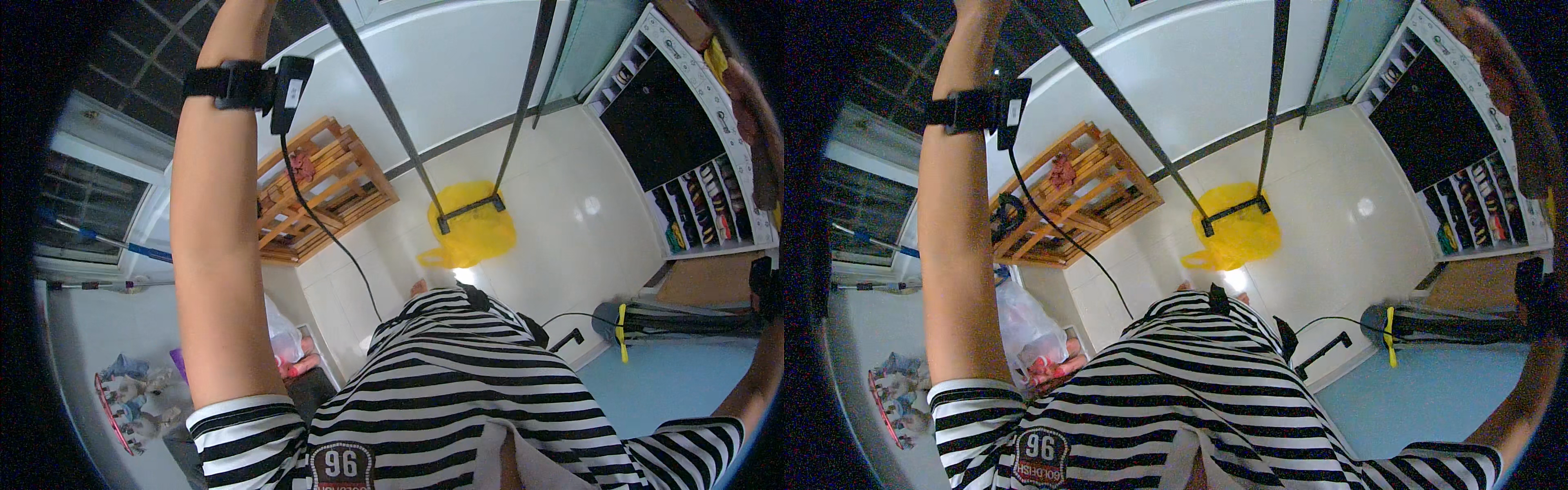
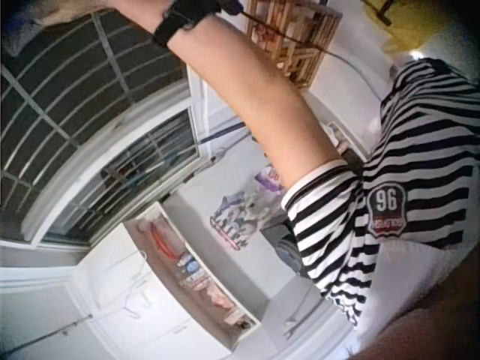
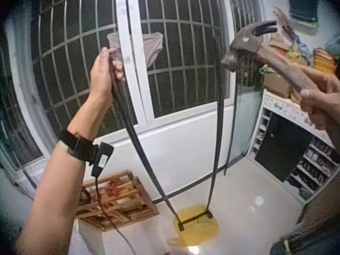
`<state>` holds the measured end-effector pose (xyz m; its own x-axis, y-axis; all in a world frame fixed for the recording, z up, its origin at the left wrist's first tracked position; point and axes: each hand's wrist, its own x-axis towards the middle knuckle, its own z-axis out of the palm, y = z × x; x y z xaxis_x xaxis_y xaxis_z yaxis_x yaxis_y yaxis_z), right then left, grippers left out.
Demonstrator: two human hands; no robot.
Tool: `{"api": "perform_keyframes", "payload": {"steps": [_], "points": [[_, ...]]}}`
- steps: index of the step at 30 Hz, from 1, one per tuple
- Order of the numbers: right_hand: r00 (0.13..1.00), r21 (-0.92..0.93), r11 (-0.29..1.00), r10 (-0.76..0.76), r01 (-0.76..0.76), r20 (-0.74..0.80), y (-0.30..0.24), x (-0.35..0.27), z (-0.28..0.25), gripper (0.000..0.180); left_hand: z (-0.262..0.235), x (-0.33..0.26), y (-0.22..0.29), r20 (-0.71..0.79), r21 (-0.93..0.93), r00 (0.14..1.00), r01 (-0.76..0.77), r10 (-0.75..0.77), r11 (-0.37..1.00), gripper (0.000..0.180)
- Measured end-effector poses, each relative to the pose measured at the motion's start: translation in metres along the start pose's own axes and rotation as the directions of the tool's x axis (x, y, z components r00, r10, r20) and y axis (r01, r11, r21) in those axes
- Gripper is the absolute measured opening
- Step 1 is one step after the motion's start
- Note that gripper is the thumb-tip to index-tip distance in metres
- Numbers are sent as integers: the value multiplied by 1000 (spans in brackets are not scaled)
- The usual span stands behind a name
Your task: The person retrieves a hammer and a metal pole from a drawer. They use the hammer to tap the pole into a bracket on the floor and then gather several more poles from a stack near a glass door.
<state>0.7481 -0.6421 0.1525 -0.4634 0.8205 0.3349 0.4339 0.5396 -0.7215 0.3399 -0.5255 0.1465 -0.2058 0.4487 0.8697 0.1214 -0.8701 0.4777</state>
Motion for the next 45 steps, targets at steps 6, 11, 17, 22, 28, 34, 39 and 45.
{"api": "perform_keyframes", "payload": {"steps": [6, 11, 17, 22, 28, 34, 39, 45], "points": [[956, -56, 976, 196, -213, -220, 19, 0, 25, 57, -30, -21, 3, 61, 185, 998, 9, -21, 983, 44], [961, 86, 982, 183, -168, -206, -3, -10, 10, 56, -11, -31, 29, -48, 206, 996, 81, -72, 975, 45], [964, -1, 991, 130, -134, -232, -19, 4, -1, 56, -23, -32, 31, -75, 350, 996, -26, 55, 936, 52], [949, -126, 986, 62, -105, -308, -24, 15, -15, 56, -4, -41, 24, -113, 573, 953, -168, 281, 802, 77], [962, -266, 963, -24, -51, -271, -26, 40, -36, 55, 20, -62, 24, -71, 806, 763, -336, 643, 488, 76], [970, -266, 963, -108, 47, -216, -31, 68, -56, 54, 125, -81, -28, 41, 355, 996, -90, 80, 930, 77], [974, -345, 937, -125, 53, -190, -44, 80, -60, 55, 205, -56, -63, 54, -27, 944, 327, -326, 945, 80], [966, -543, 836, -199, 80, -163, -56, 90, -59, 53, 223, -59, -102, 137, 319, 987, 34, -81, 947, 55]]}}
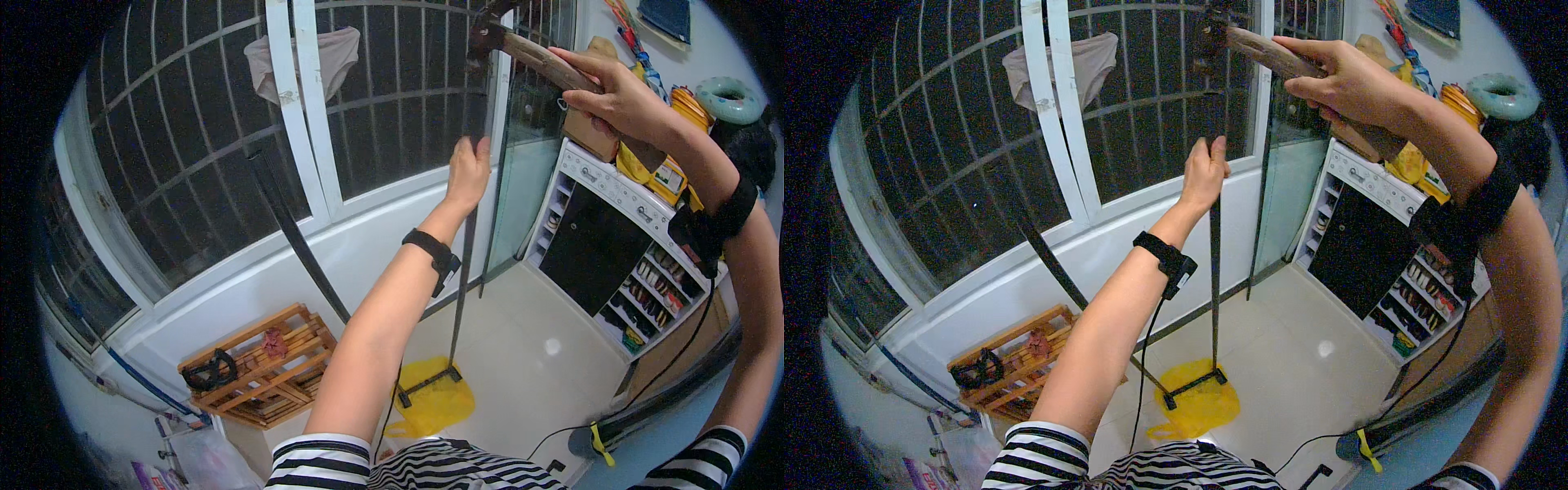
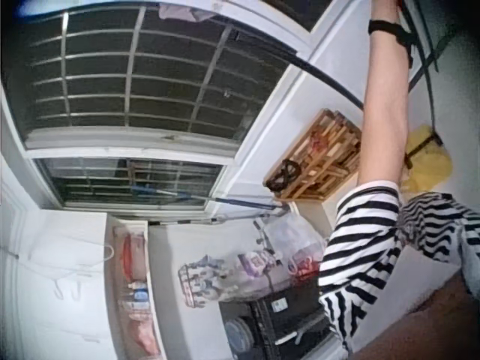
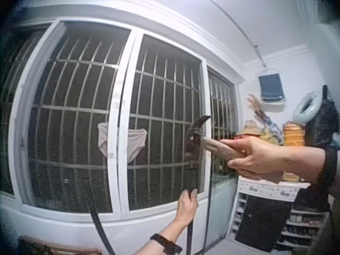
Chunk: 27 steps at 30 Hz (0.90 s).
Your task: The person retrieves a hammer and a metal pole from a drawer. They use the hammer to tap the pole into a bracket on the floor and then gather several more poles from a stack near a glass door.
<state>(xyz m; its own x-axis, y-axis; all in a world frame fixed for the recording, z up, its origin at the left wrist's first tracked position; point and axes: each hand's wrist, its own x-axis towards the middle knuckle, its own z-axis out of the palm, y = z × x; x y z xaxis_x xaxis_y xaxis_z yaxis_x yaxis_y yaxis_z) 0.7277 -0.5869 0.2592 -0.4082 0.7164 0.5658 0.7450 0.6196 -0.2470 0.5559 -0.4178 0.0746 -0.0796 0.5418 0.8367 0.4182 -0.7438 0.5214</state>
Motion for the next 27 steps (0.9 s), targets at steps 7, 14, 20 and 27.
{"api": "perform_keyframes", "payload": {"steps": [7, 14, 20, 27], "points": [[997, -66, 998, 31, -26, 77, 0, 5, 4, 51, -2, 1, -13, 26, -99, 1000, -3, 6, 995, 39], [997, -127, 990, 67, -62, 36, 7, 8, -6, 51, -11, 1, -11, 57, -105, 998, 1, 5, 994, 33], [1000, -18, 1000, 22, -22, 11, 4, 13, -4, 49, -15, -3, -11, 97, -141, 995, 23, -10, 990, 28], [992, -84, 991, -101, 107, 70, 5, 19, 4, 43, -23, -1, -3, 184, -210, 976, 156, -117, 965, 34]]}}
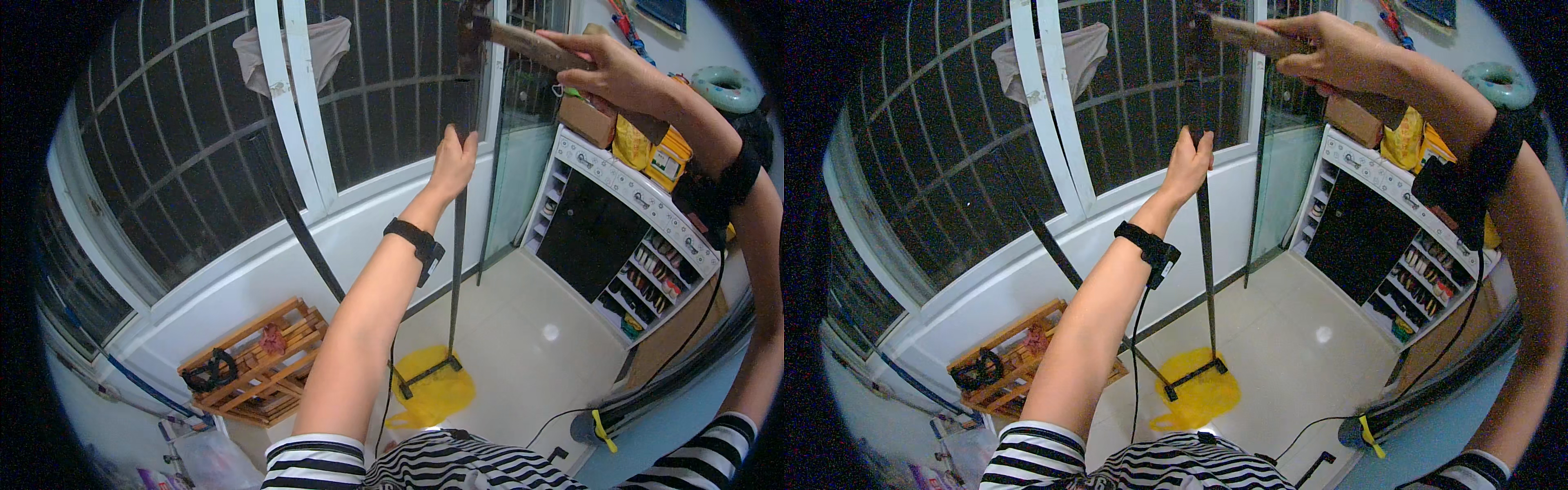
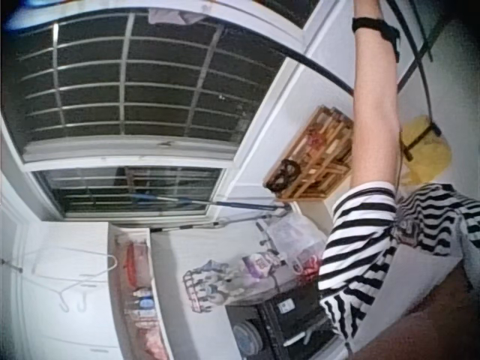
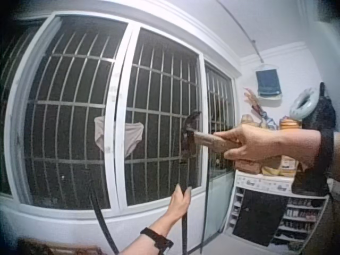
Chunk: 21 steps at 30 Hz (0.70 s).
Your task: The person retrieves a hammer and a metal pole from a drawer. They use the hammer to tap the pole into a bracket on the floor and then gather several more poles from a stack near a glass door.
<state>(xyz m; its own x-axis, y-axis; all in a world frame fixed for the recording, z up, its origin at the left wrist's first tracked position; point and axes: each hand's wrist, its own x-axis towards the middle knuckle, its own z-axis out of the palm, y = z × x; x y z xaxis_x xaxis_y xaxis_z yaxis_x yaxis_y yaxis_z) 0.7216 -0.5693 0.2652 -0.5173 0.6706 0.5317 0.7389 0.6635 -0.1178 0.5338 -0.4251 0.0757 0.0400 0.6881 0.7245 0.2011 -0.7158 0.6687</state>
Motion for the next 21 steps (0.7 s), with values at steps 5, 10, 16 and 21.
{"api": "perform_keyframes", "payload": {"steps": [5, 10, 16, 21], "points": [[994, 4, 996, 93, -93, -52, -10, 3, -8, 54, -5, 3, -2, -25, 28, 998, -60, 60, 998, 35], [989, 11, 989, 144, -145, 35, -5, -11, -4, 51, 6, -6, 14, 19, 6, 1000, 21, -21, 1000, 36], [938, 341, 915, 292, -217, -188, -8, -53, 1, 38, 10, -9, 1, -12, 18, 997, -80, 80, 997, 31], [927, 321, 890, 366, -322, -84, 79, -107, 48, 34, -29, -39, -34, 187, 41, 982, 26, -33, 999, 81]]}}
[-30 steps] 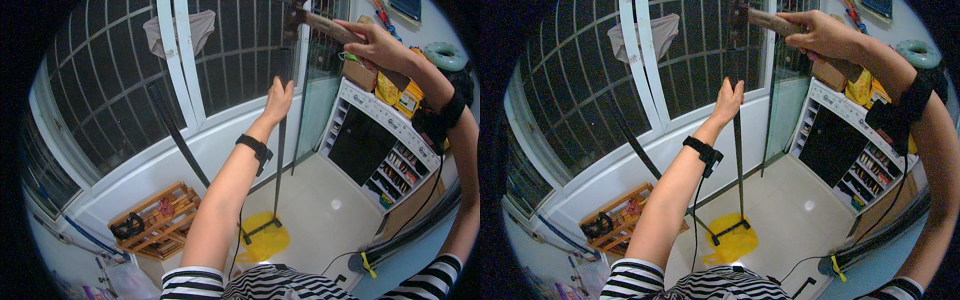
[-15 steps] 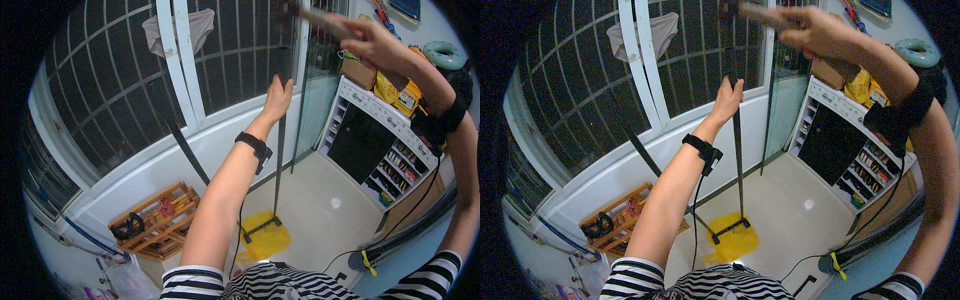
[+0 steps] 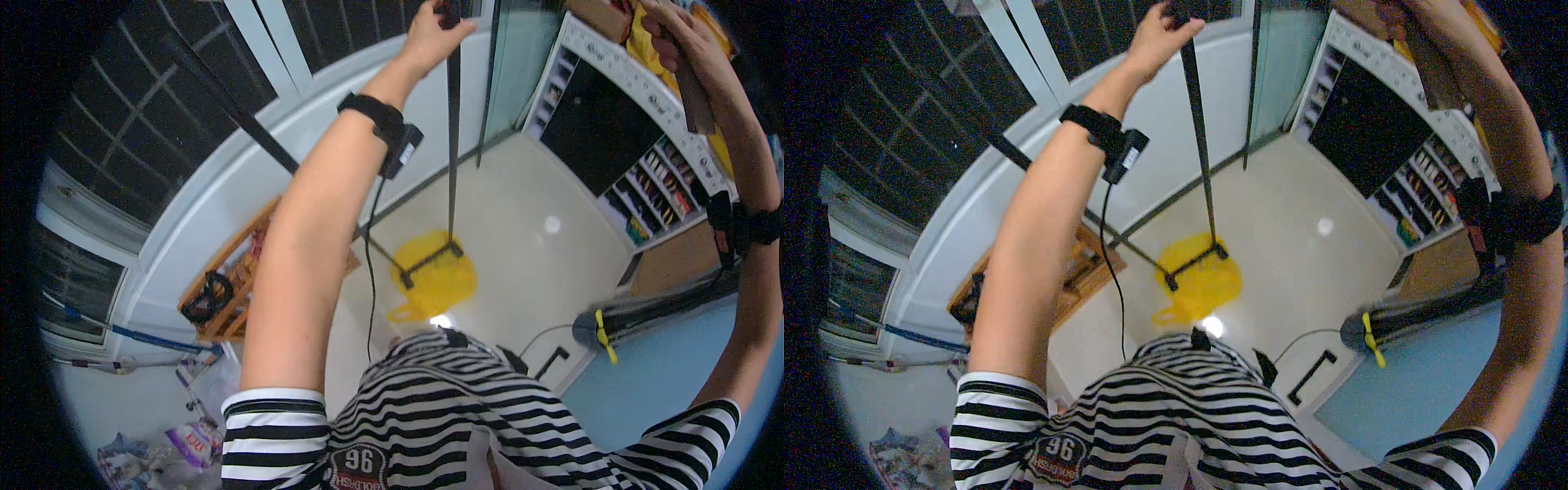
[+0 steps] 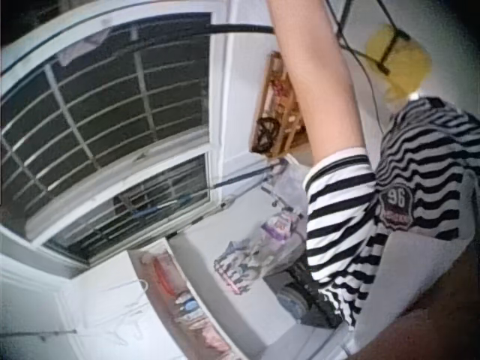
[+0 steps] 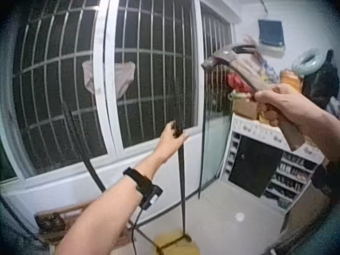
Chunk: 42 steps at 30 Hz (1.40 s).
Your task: The person retrieves a hammer and a metal pole from a drawer. They use the hammer to tap the pole into a bracket on the floor and then gather several more poles from a stack near a glass door.
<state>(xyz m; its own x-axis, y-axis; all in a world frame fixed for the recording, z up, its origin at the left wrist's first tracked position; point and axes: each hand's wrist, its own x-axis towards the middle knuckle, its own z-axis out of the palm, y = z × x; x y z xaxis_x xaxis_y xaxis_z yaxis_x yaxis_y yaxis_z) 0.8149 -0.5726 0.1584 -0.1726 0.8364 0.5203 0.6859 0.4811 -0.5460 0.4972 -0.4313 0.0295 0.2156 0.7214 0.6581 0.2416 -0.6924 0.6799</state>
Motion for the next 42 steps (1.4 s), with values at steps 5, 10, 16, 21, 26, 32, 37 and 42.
{"api": "perform_keyframes", "payload": {"steps": [5, 10, 16, 21, 26, 32, 37, 42], "points": [[954, 415, 859, 266, -300, 138, 20, -73, 50, 25, 33, -30, -28, 18, -109, 995, 104, -102, 989, 59], [829, 439, 705, 450, -557, 331, 75, -124, 97, 29, 17, -103, -16, -93, 337, 983, -122, 161, 934, 40], [797, 489, 629, 487, -604, 357, 107, -163, 136, 17, -55, -235, 15, -573, 351, 791, -2, 217, 936, 14], [839, 507, 670, 468, -542, 279, 92, -145, 168, 62, -106, -272, -23, -552, 98, 783, 401, -286, 911, 77], [865, 566, 654, 383, -502, 325, 123, -120, 219, 56, -81, -280, -86, -317, -168, 808, 467, -496, 868, 81], [847, 569, 634, 458, -524, 269, 99, -54, 279, 55, -73, -275, -101, -391, -262, 718, 513, -576, 817, 32], [902, 459, 785, 423, -415, 91, 117, -11, 325, 53, -51, -272, -108, -441, -295, 680, 508, -586, 810, 40], [840, 456, 709, 501, -537, 210, 90, 5, 335, 28, -43, -268, -98, -477, -355, 656, 465, -585, 811, 42]]}}
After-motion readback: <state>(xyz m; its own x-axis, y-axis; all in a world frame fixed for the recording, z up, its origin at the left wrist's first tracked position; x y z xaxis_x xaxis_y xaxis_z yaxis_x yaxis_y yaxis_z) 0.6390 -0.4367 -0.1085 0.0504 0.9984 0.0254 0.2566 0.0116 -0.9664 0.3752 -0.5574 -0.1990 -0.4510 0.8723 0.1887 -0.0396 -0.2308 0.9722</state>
